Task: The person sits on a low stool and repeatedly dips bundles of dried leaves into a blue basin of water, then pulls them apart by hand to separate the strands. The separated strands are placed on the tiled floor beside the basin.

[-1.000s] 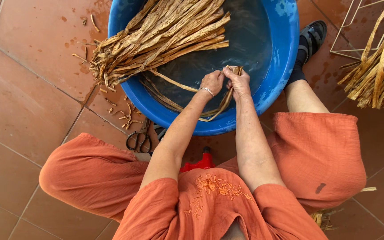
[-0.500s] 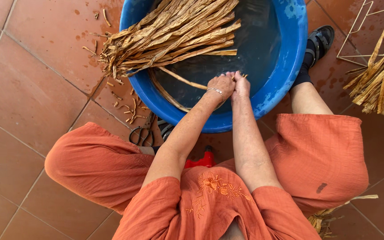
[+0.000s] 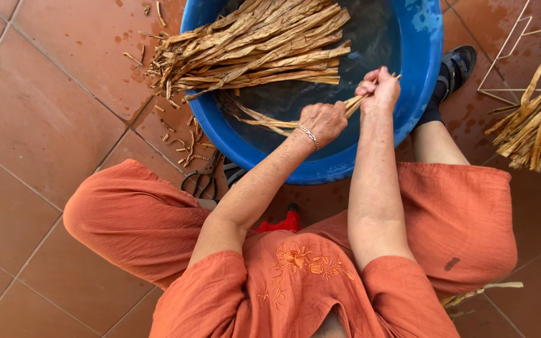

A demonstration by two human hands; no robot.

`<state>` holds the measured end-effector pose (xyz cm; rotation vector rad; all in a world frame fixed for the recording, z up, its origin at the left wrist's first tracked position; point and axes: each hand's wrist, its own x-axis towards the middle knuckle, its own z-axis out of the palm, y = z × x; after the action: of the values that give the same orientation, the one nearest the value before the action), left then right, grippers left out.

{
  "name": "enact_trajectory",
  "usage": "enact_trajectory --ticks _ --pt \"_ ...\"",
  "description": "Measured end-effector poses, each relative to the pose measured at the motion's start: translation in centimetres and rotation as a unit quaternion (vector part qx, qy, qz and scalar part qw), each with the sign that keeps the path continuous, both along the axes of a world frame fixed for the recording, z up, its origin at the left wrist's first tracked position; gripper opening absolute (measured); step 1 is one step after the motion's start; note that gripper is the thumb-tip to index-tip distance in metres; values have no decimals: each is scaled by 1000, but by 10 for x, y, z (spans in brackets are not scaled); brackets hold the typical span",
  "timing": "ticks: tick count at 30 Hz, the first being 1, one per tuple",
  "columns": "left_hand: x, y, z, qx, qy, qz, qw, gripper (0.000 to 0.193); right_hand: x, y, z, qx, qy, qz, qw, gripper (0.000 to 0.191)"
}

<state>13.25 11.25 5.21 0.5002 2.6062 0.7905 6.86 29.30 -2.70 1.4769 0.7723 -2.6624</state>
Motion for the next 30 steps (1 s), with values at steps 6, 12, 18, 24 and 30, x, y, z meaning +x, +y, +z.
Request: enact_trajectory --ticks 6,12,18,24,30 --pt "18 -42 20 38 73 7 997 15 -18 30 3 75 30 -8 997 25" --pt "30 -80 43 59 95 -2 994 13 -23 62 -7 124 57 -9 991 25" --pt "54 -130 61 41 86 -30 995 13 -21 103 -12 146 65 -21 987 34" --pt "52 -189 56 -33 124 -55 990 11 -16 127 -10 220 55 -53 972 33" --pt "27 -207 21 -244 67 -76 965 20 -9 90 -10 372 33 20 927 26"
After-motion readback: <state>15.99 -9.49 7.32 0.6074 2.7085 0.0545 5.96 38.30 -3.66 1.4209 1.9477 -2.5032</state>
